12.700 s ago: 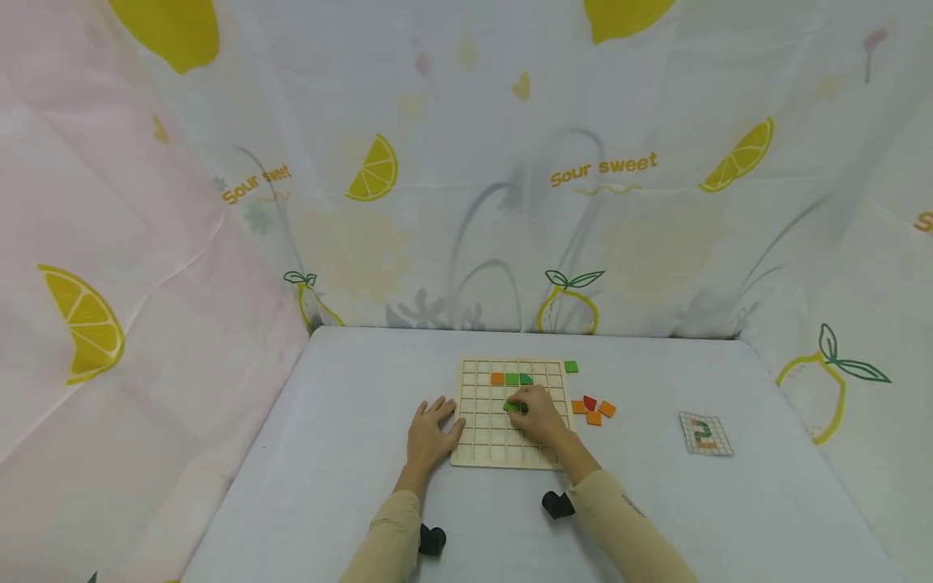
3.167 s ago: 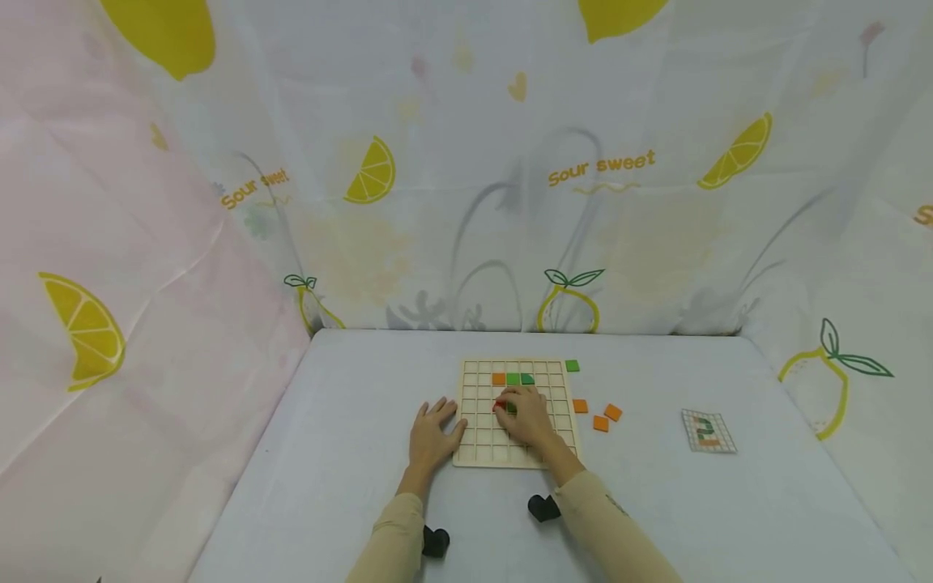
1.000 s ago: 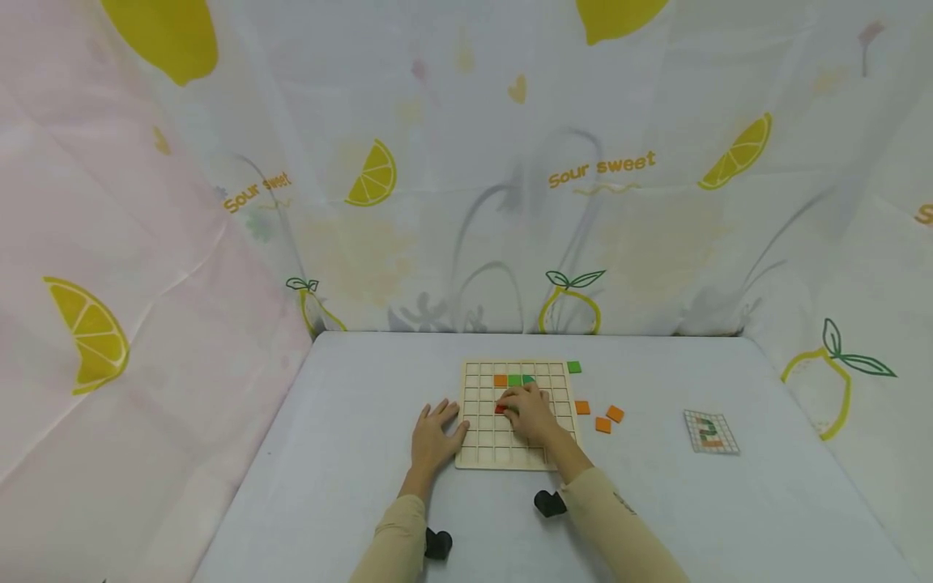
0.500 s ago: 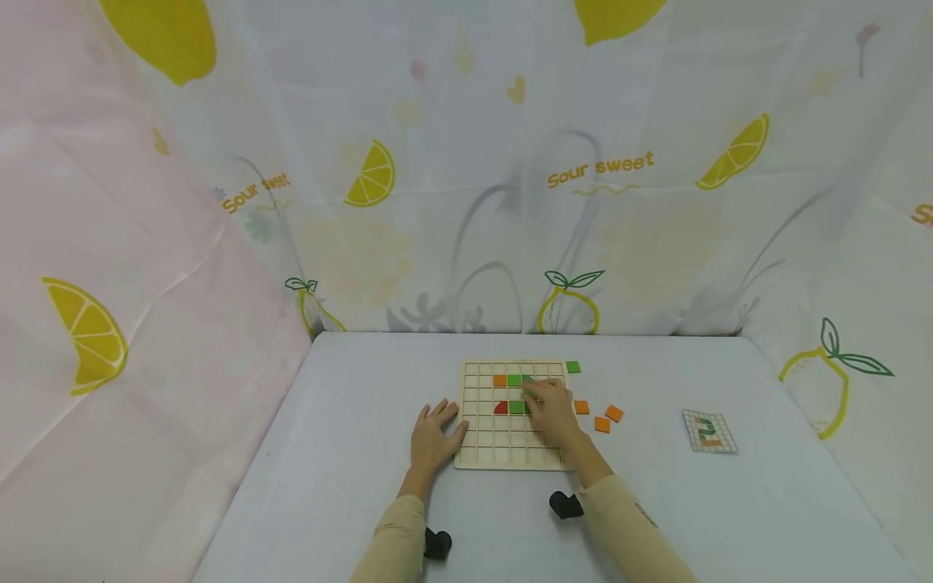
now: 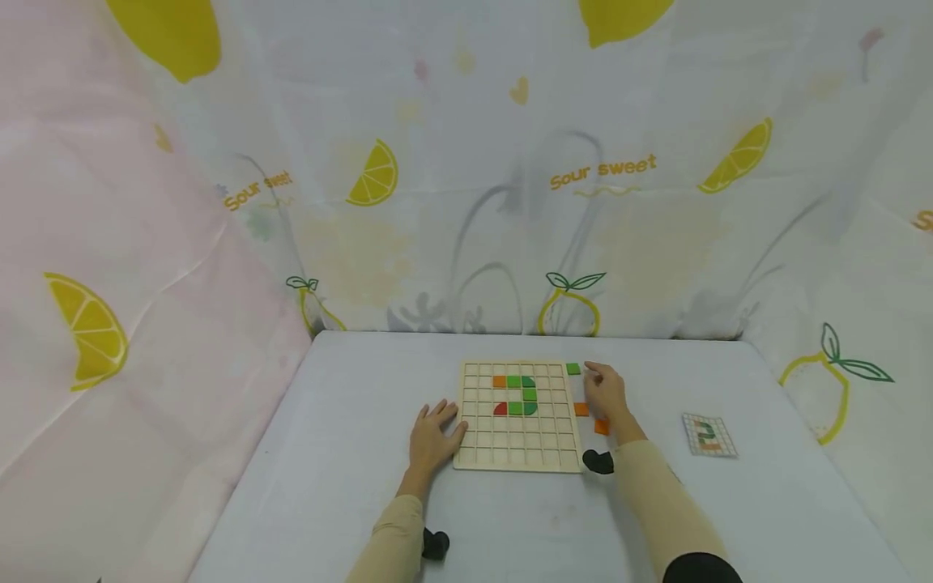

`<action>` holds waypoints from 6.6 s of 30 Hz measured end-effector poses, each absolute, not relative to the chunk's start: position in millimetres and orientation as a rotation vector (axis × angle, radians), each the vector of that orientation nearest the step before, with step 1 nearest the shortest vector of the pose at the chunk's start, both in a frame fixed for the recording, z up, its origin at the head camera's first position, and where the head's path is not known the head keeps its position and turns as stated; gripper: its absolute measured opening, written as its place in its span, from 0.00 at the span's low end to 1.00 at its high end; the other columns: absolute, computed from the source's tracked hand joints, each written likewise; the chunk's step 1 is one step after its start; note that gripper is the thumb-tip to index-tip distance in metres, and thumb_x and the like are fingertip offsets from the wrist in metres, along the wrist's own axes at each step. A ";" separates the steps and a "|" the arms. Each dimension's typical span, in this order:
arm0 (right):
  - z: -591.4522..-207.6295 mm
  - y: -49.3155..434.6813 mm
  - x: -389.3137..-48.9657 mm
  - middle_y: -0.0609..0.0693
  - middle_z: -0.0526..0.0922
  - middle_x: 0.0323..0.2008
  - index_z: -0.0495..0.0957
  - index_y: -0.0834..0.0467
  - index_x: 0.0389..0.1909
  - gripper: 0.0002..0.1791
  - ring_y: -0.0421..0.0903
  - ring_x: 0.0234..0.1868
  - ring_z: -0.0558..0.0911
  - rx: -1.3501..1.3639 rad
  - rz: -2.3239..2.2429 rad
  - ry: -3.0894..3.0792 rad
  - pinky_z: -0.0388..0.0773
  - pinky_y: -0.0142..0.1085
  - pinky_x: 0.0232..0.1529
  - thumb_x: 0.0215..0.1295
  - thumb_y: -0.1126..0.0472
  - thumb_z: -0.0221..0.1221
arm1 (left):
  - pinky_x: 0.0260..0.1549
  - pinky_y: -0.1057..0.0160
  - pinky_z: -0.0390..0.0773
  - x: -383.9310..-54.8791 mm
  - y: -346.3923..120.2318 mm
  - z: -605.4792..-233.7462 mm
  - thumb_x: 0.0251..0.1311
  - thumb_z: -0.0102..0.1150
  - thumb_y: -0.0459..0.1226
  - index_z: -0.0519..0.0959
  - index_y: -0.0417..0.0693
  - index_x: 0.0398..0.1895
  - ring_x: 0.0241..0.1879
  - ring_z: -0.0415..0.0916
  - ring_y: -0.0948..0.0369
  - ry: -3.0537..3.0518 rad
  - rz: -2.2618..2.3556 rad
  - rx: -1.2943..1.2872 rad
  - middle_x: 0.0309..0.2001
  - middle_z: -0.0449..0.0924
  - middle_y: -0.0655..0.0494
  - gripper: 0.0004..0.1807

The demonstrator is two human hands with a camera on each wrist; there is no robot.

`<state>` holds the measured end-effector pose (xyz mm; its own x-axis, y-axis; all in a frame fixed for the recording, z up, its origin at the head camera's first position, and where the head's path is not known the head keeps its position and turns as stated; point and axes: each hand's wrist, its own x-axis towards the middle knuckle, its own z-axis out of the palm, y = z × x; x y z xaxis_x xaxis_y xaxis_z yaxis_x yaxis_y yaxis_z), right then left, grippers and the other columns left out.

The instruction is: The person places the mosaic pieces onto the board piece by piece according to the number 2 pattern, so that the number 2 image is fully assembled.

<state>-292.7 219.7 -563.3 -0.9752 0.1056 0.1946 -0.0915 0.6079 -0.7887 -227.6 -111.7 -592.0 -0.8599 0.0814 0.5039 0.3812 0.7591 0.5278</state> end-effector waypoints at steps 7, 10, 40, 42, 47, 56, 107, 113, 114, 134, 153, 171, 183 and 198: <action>-557.0 218.1 -299.9 0.65 0.69 0.61 0.68 0.65 0.61 0.25 0.70 0.57 0.67 0.013 1.072 -2.924 0.64 0.65 0.54 0.61 0.65 0.47 | 0.61 0.45 0.66 -229.8 -111.0 -591.8 0.48 0.66 0.39 0.83 0.37 0.43 0.50 0.78 0.48 -2.507 -0.862 -0.354 0.44 0.83 0.44 0.19; -554.9 215.2 -301.1 0.63 0.64 0.66 0.66 0.65 0.63 0.26 0.73 0.60 0.62 0.078 0.967 -3.009 0.61 0.68 0.54 0.63 0.65 0.47 | 0.60 0.44 0.67 -229.0 -111.3 -591.0 0.47 0.66 0.38 0.83 0.36 0.42 0.49 0.79 0.47 -2.497 -0.863 -0.355 0.43 0.83 0.44 0.19; -562.4 211.8 -290.6 0.71 0.78 0.47 0.74 0.76 0.49 0.25 0.62 0.46 0.77 -0.039 1.253 -2.748 0.77 0.52 0.47 0.50 0.66 0.59 | 0.61 0.44 0.66 -229.0 -111.8 -591.7 0.48 0.66 0.39 0.83 0.36 0.42 0.50 0.78 0.47 -2.502 -0.874 -0.351 0.44 0.83 0.43 0.19; -562.1 212.8 -289.6 0.71 0.78 0.47 0.74 0.76 0.50 0.25 0.62 0.47 0.77 -0.039 1.264 -2.760 0.76 0.52 0.49 0.51 0.66 0.59 | 0.61 0.44 0.66 -229.4 -112.3 -592.4 0.48 0.66 0.39 0.83 0.36 0.42 0.50 0.79 0.46 -2.495 -0.868 -0.351 0.44 0.83 0.43 0.18; -561.0 213.7 -287.0 0.70 0.78 0.47 0.74 0.76 0.49 0.24 0.62 0.47 0.77 -0.043 1.267 -2.764 0.76 0.52 0.50 0.51 0.66 0.59 | 0.60 0.44 0.67 -229.6 -111.8 -594.5 0.48 0.66 0.39 0.83 0.36 0.41 0.49 0.79 0.47 -2.495 -0.859 -0.353 0.43 0.83 0.43 0.18; -548.9 193.2 -262.6 0.67 0.80 0.41 0.76 0.74 0.46 0.19 0.45 0.28 0.74 0.047 1.425 -2.673 0.71 0.27 0.24 0.51 0.70 0.59 | 0.59 0.44 0.68 -227.7 -112.3 -594.9 0.47 0.66 0.38 0.83 0.36 0.41 0.48 0.79 0.47 -2.483 -0.850 -0.361 0.42 0.84 0.43 0.18; -583.8 95.6 -236.1 0.52 0.83 0.38 0.85 0.61 0.35 0.09 0.51 0.39 0.77 0.656 0.990 -2.496 0.72 0.46 0.37 0.51 0.63 0.68 | 0.63 0.46 0.64 -227.4 -111.4 -592.7 0.50 0.66 0.40 0.82 0.38 0.44 0.52 0.77 0.48 -2.543 -0.906 -0.322 0.47 0.82 0.44 0.19; -580.4 98.7 -234.8 0.51 0.83 0.39 0.86 0.59 0.34 0.07 0.51 0.41 0.75 0.723 0.952 -2.519 0.69 0.45 0.36 0.52 0.66 0.66 | 0.63 0.46 0.65 -229.5 -111.5 -594.3 0.50 0.66 0.39 0.83 0.38 0.43 0.52 0.78 0.48 -2.527 -0.882 -0.333 0.46 0.82 0.44 0.19; -580.3 99.2 -234.6 0.51 0.83 0.39 0.86 0.59 0.34 0.07 0.50 0.41 0.75 0.731 0.939 -2.528 0.69 0.45 0.36 0.52 0.65 0.66 | 0.63 0.46 0.65 -229.9 -111.4 -594.5 0.50 0.66 0.40 0.83 0.38 0.44 0.52 0.77 0.48 -2.528 -0.880 -0.333 0.46 0.82 0.44 0.19; -589.2 112.8 -233.3 0.55 0.84 0.37 0.85 0.61 0.35 0.15 0.55 0.39 0.77 0.576 0.863 -2.339 0.72 0.50 0.35 0.45 0.59 0.71 | 0.62 0.46 0.65 -229.4 -111.6 -599.3 0.50 0.66 0.40 0.83 0.38 0.43 0.51 0.78 0.48 -2.528 -0.875 -0.344 0.46 0.83 0.44 0.19; -591.0 230.7 -216.9 0.69 0.80 0.40 0.80 0.72 0.41 0.14 0.68 0.42 0.74 0.029 0.959 -2.357 0.69 0.59 0.42 0.52 0.77 0.57 | 0.63 0.46 0.64 -230.0 -112.6 -595.0 0.50 0.65 0.40 0.83 0.38 0.44 0.52 0.77 0.48 -2.535 -0.879 -0.332 0.46 0.83 0.44 0.19; -576.7 240.2 -212.5 0.65 0.82 0.35 0.80 0.73 0.40 0.17 0.54 0.35 0.77 -0.153 1.101 -2.581 0.76 0.42 0.36 0.48 0.67 0.62 | 0.63 0.46 0.64 -229.7 -111.1 -596.9 0.49 0.66 0.40 0.83 0.38 0.43 0.51 0.78 0.48 -2.523 -0.899 -0.322 0.45 0.83 0.44 0.19; -567.5 223.4 -215.1 0.65 0.83 0.37 0.80 0.72 0.39 0.16 0.55 0.37 0.80 -0.059 1.336 -2.465 0.76 0.24 0.33 0.46 0.71 0.63 | 0.63 0.46 0.63 -230.6 -111.4 -597.2 0.50 0.65 0.40 0.83 0.38 0.43 0.52 0.77 0.48 -2.540 -0.889 -0.317 0.46 0.83 0.44 0.19; -561.0 164.9 -221.8 0.62 0.82 0.35 0.80 0.72 0.38 0.15 0.53 0.34 0.80 0.243 1.558 -2.400 0.79 0.27 0.31 0.46 0.75 0.64 | 0.64 0.47 0.63 -230.3 -111.8 -597.6 0.50 0.65 0.40 0.83 0.38 0.44 0.53 0.77 0.48 -2.539 -0.912 -0.311 0.46 0.82 0.44 0.19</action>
<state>-221.8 164.9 -561.0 -0.9498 0.0054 0.3128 -0.2835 0.4080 -0.8678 -230.3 -111.8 -597.6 -0.8856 0.0656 0.4597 0.3432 0.7593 0.5529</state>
